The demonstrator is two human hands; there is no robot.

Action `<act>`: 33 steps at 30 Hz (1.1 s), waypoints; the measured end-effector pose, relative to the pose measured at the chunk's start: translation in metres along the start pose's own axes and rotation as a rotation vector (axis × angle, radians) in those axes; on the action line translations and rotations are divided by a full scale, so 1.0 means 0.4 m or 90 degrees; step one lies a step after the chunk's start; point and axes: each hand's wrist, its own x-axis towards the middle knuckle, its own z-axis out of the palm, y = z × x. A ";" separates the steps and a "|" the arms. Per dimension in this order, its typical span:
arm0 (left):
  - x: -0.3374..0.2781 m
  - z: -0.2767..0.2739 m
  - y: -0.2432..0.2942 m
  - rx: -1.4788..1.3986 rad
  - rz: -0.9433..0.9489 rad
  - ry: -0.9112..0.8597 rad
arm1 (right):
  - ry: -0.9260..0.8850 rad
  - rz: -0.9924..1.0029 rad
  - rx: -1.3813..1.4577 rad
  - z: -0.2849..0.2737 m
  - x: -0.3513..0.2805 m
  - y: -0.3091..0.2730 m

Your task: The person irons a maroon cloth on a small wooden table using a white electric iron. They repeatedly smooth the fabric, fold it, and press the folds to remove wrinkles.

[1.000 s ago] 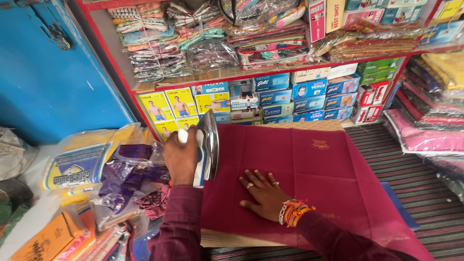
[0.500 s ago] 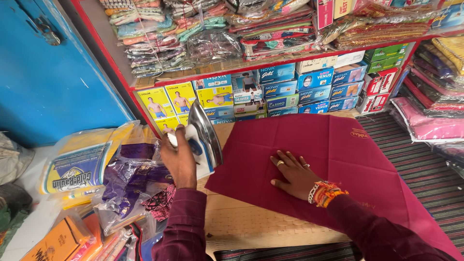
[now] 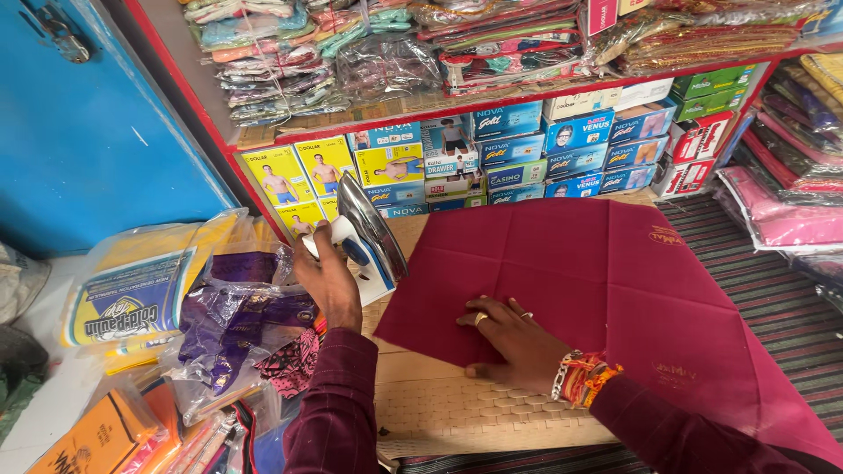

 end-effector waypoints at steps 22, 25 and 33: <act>-0.013 -0.047 -0.087 -0.053 -0.135 -0.010 | 0.215 0.031 0.159 0.020 0.032 0.130; -0.020 -0.036 -0.076 -0.057 -0.124 0.023 | 0.242 0.026 0.197 0.022 0.033 0.141; -0.039 -0.020 -0.009 0.065 0.067 0.158 | 0.277 0.023 0.238 0.019 0.033 0.160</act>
